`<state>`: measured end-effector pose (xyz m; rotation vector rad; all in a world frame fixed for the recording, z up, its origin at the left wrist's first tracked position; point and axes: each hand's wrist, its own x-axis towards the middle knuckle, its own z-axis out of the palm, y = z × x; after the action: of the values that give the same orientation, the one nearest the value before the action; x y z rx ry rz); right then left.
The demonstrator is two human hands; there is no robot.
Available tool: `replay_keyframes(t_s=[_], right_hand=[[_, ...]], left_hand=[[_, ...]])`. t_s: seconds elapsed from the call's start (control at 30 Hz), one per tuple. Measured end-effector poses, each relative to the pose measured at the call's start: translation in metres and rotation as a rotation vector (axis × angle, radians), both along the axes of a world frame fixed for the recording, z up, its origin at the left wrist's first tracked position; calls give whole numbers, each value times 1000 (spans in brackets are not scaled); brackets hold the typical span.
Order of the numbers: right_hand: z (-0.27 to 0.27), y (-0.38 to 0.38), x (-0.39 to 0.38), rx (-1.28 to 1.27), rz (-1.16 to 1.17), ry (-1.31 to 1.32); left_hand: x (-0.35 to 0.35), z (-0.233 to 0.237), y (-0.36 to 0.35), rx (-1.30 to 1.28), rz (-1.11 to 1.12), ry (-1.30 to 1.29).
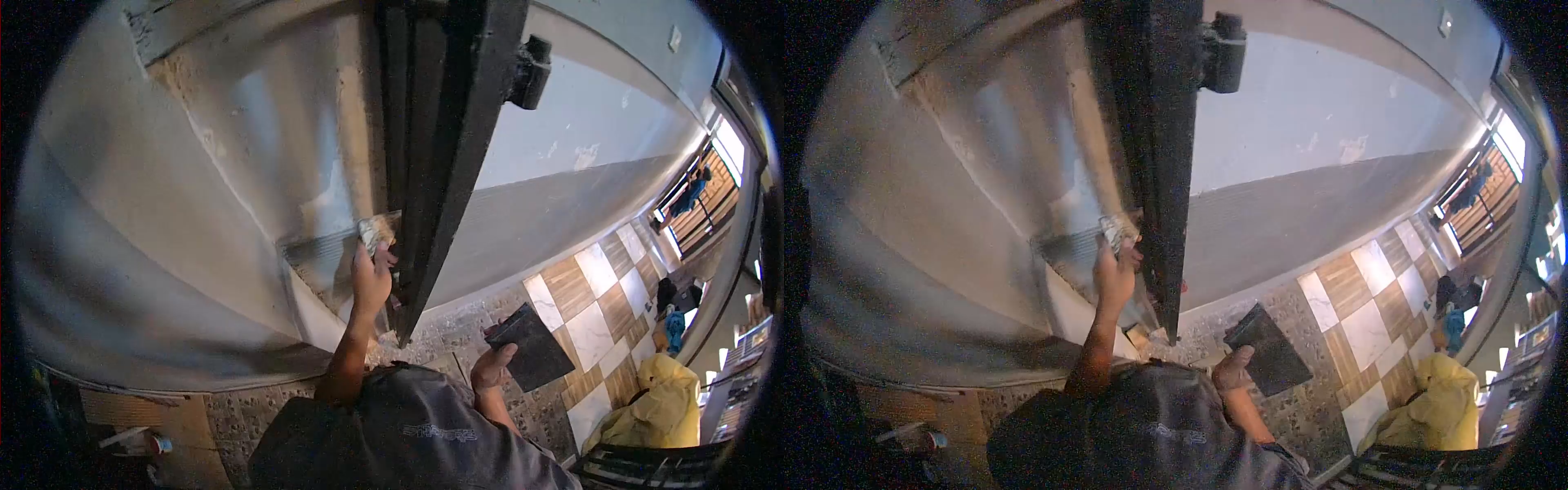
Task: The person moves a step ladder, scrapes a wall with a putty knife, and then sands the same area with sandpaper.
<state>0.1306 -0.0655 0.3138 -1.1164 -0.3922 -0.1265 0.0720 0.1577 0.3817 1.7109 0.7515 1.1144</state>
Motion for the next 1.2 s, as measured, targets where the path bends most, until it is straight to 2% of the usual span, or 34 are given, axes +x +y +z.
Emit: replay_keyframes(t_s=[0.03,0.1,0.13,0.2,0.23,0.3,0.33,0.37,0.4,0.47,0.53,0.57,0.6,0.63,0.67,0.7,0.77,0.8,0.83,0.93,1.03,1.07,1.2], right_hand=[[13,0,-6,-12,8,-2],[29,-3,-11,-261,-152,80],[28,-3,-8,-275,-143,77],[24,1,-4,-219,-388,46],[20,3,-3,-227,-382,44],[15,2,2,-214,-470,126],[14,-2,3,-222,-473,129],[13,-9,4,-349,-411,86],[10,-16,2,-475,-352,45],[-22,-15,3,-486,-421,79],[-28,-13,5,-457,-572,117],[-11,-9,1,-603,-499,177],[6,-2,-7,-739,-421,250],[22,6,-16,-865,-328,331],[36,11,-23,-985,-212,418],[53,11,-27,-955,-264,446],[77,16,-30,-576,89,313],[64,20,-27,-483,58,130],[67,23,-27,-471,38,138],[73,27,-24,-453,25,68],[68,28,-20,-446,-96,5],[68,28,-19,-450,-113,22],[64,29,-10,-428,-139,110]], left_hand=[[2,-5,2,-12,8,-2],[8,-14,7,-37,-29,-16],[10,-13,5,13,5,-83],[10,-14,7,47,94,-115],[9,-16,9,96,172,-147],[9,-26,19,53,175,-147],[8,-27,23,126,185,-13],[7,-28,25,199,187,122],[4,-31,24,192,174,127],[6,-29,25,482,177,170],[5,-34,24,343,102,392],[6,-43,28,301,79,418],[8,-53,35,463,38,206],[8,-65,35,-38,-150,-43],[1,-56,38,386,-60,244],[-4,-41,34,328,-98,416],[-4,-50,40,421,-108,324],[-5,-47,43,291,-150,468],[-5,-42,47,158,-187,612],[-1,-35,50,208,-290,639],[-2,-61,62,215,-448,510],[-3,-56,60,178,-480,545],[0,-94,76,287,-499,739]])
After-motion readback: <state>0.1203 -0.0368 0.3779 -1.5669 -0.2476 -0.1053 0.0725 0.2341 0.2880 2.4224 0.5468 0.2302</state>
